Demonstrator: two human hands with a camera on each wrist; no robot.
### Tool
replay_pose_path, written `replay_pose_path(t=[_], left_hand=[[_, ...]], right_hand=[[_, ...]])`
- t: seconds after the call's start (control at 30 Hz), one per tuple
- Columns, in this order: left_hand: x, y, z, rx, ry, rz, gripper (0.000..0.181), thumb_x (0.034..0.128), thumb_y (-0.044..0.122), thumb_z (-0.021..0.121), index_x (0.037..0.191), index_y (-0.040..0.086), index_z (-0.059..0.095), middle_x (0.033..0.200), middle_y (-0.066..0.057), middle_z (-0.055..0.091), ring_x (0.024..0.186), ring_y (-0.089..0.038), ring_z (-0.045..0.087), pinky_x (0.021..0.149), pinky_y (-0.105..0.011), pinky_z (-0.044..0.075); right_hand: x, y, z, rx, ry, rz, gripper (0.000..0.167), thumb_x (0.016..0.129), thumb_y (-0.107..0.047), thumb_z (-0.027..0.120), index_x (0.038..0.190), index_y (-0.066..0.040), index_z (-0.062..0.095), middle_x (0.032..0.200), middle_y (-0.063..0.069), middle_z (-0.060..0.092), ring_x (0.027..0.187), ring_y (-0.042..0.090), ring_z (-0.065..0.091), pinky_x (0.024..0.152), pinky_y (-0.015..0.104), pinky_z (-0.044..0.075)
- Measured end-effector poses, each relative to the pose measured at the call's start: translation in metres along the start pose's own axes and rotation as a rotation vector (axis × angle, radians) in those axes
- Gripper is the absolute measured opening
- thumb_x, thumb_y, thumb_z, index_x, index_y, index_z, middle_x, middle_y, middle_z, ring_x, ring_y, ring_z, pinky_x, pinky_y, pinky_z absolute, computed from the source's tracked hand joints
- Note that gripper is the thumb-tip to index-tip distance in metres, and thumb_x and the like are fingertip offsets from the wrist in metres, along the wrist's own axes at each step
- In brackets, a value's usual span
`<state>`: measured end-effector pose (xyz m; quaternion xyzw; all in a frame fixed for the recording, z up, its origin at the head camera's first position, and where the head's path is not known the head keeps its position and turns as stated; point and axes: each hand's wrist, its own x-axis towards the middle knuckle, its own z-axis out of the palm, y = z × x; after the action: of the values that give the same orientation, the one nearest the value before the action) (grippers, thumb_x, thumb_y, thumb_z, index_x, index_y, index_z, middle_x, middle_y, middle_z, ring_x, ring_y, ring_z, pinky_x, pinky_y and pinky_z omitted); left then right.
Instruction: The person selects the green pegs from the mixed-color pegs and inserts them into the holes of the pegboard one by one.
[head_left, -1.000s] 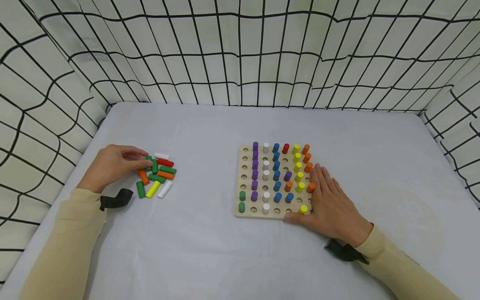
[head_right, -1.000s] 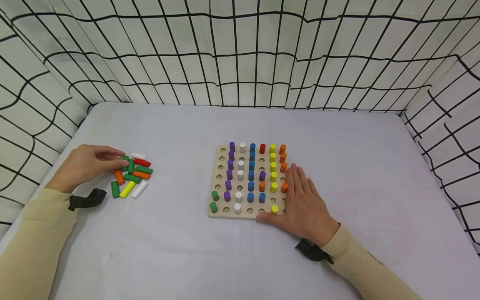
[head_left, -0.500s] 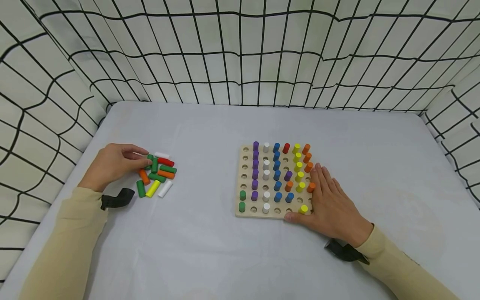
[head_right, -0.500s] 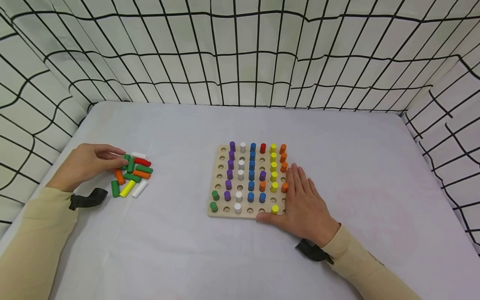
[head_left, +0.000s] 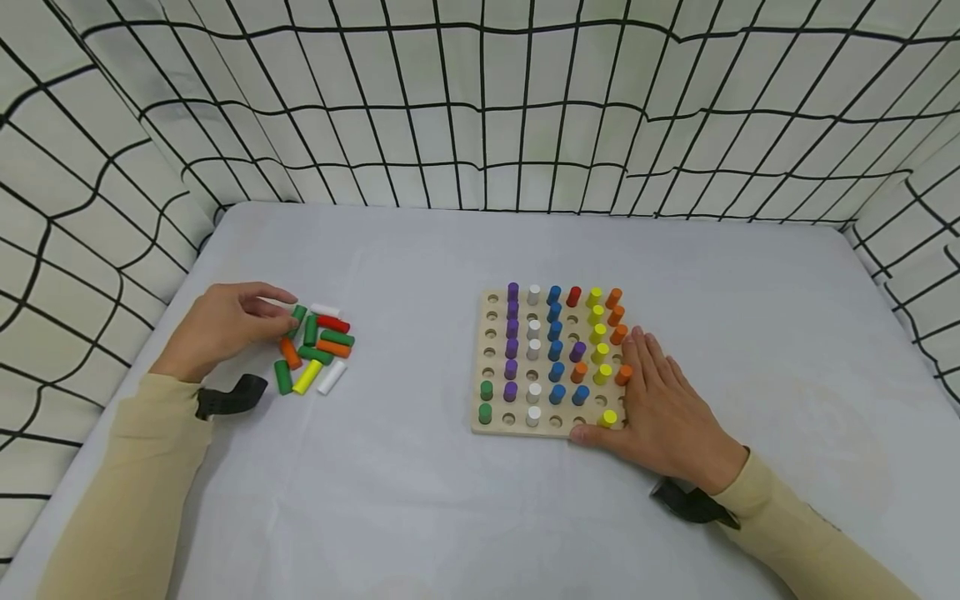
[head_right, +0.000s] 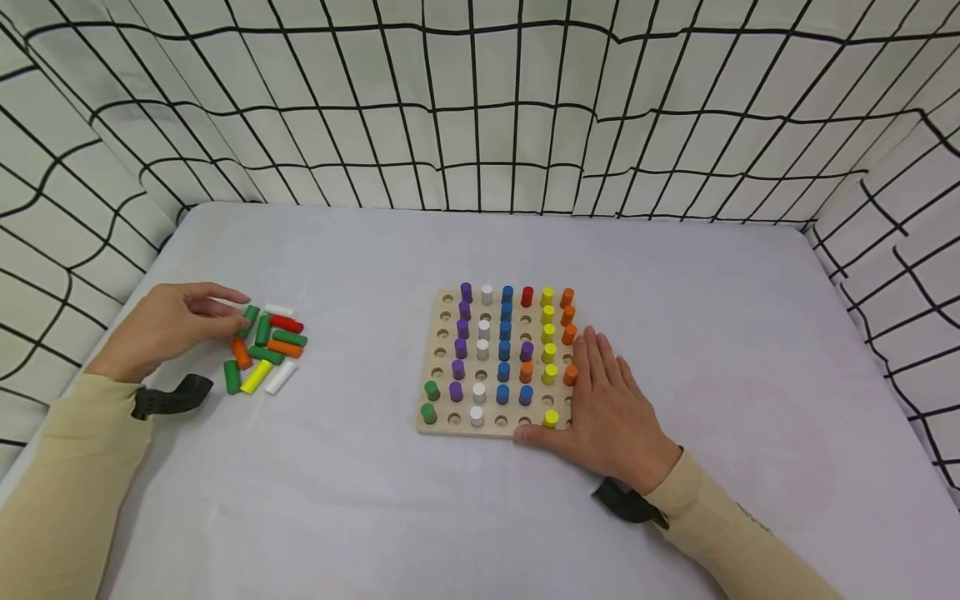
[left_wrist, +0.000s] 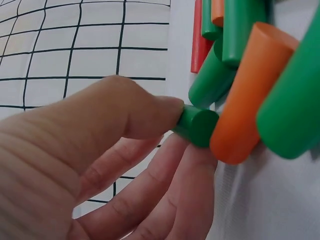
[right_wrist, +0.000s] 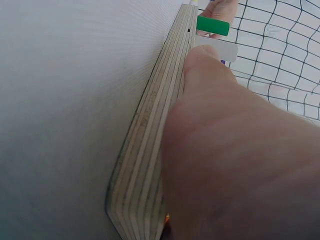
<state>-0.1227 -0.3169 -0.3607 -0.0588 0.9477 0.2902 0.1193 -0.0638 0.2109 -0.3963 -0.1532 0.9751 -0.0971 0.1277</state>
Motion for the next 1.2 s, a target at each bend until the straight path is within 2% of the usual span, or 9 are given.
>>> replay_pose_path(t=[0.13, 0.3, 0.47, 0.73, 0.93, 1.2], left_hand=[[0.001, -0.001, 0.0, -0.012, 0.014, -0.013, 0.046, 0.0963, 0.039, 0.072, 0.133, 0.011, 0.066, 0.119, -0.015, 0.074, 0.105, -0.025, 0.058, 0.076, -0.028, 0.047], [0.0, 0.0, 0.001, -0.03, 0.045, -0.033, 0.043, 0.0974, 0.035, 0.07, 0.133, 0.011, 0.066, 0.123, -0.017, 0.072, 0.111, -0.027, 0.056, 0.08, -0.029, 0.045], [-0.001, 0.002, 0.001, -0.03, 0.084, -0.003, 0.04, 0.0976, 0.032, 0.07, 0.132, 0.012, 0.067, 0.125, -0.018, 0.07, 0.111, -0.026, 0.058, 0.082, -0.028, 0.047], [-0.006, 0.008, 0.0, -0.071, 0.093, 0.026, 0.048, 0.0979, 0.044, 0.069, 0.136, 0.017, 0.065, 0.133, -0.019, 0.065, 0.123, -0.035, 0.06, 0.087, -0.035, 0.046], [-0.009, 0.013, 0.0, -0.068, 0.115, 0.057, 0.048, 0.0971, 0.047, 0.069, 0.134, 0.017, 0.066, 0.13, -0.016, 0.067, 0.121, -0.032, 0.061, 0.087, -0.035, 0.047], [-0.008, 0.016, 0.002, -0.092, 0.105, 0.062, 0.051, 0.0952, 0.052, 0.07, 0.135, 0.02, 0.065, 0.128, -0.011, 0.069, 0.118, -0.024, 0.061, 0.094, -0.042, 0.048]], right_hand=[[0.0, 0.0, 0.0, -0.005, 0.002, -0.001, 0.139, 0.079, -0.094, 0.05, 0.163, 0.006, 0.001, 0.173, 0.027, -0.001, 0.161, 0.048, 0.007, 0.127, 0.07, 0.018], [-0.001, 0.0, 0.0, -0.003, 0.004, -0.001, 0.139, 0.079, -0.093, 0.051, 0.163, 0.006, 0.001, 0.173, 0.027, 0.0, 0.161, 0.048, 0.007, 0.127, 0.07, 0.018], [-0.001, 0.0, 0.0, -0.002, 0.005, -0.001, 0.139, 0.079, -0.093, 0.05, 0.163, 0.006, 0.001, 0.173, 0.026, -0.001, 0.161, 0.048, 0.007, 0.127, 0.07, 0.018], [-0.001, 0.0, 0.0, 0.003, 0.002, 0.002, 0.14, 0.079, -0.093, 0.051, 0.163, 0.006, 0.001, 0.173, 0.026, -0.001, 0.161, 0.048, 0.007, 0.127, 0.069, 0.017], [-0.001, 0.0, 0.0, -0.001, -0.006, 0.004, 0.139, 0.079, -0.093, 0.05, 0.163, 0.005, 0.0, 0.173, 0.026, -0.001, 0.161, 0.048, 0.007, 0.127, 0.069, 0.017], [0.0, 0.0, 0.0, 0.007, -0.016, 0.006, 0.138, 0.08, -0.092, 0.051, 0.163, 0.006, 0.0, 0.173, 0.026, -0.002, 0.161, 0.048, 0.005, 0.128, 0.069, 0.015]])
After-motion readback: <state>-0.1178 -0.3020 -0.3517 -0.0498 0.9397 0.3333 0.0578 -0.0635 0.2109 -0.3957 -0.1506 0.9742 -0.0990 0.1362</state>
